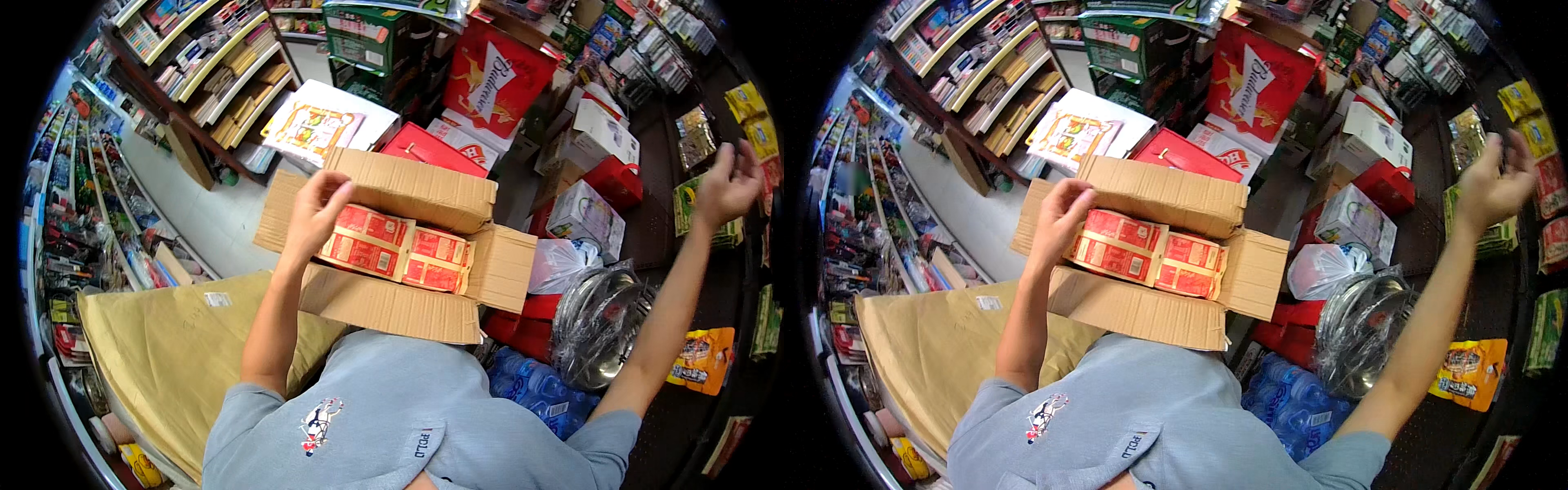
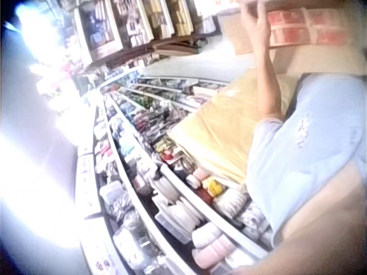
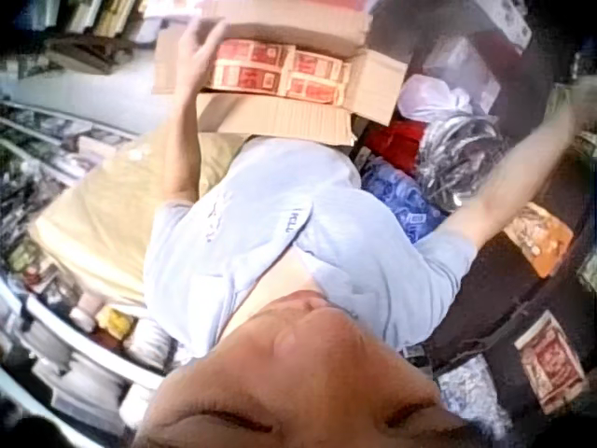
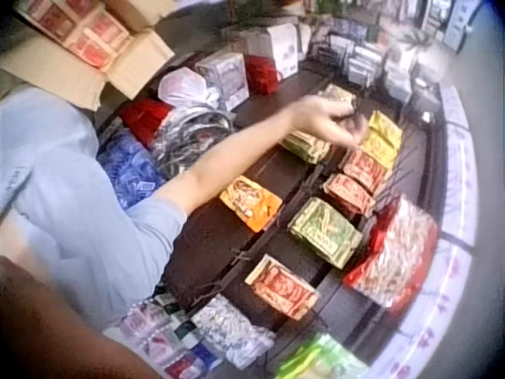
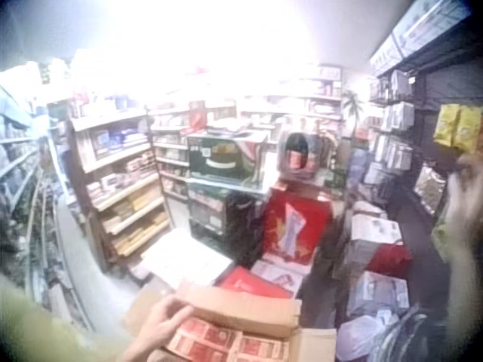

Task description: The person retrieves a box from outside the store and brings it inside. They open the box and remove multiple red snack packages, placing them onto a shelf in the store aisle.

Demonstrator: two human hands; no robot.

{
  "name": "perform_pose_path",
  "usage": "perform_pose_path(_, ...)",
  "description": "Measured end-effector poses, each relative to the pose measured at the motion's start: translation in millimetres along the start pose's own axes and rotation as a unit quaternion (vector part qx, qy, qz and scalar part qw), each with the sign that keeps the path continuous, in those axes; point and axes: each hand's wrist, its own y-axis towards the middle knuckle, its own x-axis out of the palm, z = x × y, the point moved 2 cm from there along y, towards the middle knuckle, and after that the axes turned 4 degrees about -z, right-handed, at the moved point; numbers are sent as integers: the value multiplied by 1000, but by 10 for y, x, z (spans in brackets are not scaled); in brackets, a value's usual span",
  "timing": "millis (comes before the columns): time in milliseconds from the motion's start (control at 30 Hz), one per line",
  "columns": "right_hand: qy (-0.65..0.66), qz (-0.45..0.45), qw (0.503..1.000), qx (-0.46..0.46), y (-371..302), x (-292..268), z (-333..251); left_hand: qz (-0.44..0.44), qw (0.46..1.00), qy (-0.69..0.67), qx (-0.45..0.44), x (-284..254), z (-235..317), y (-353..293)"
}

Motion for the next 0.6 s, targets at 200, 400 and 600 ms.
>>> perform_pose_path(200,276,-281,888,-239,-1615,491,-1801,-286,798,530,18,85,-256,-24)
perform_pose_path(400,385,-430,806,-128,-2526,427,-2456,-371,662,643,104,314,-713,-55)
perform_pose_path(600,344,-578,738,-52,-2967,517,-2603,-371,646,659,103,394,-756,-92)
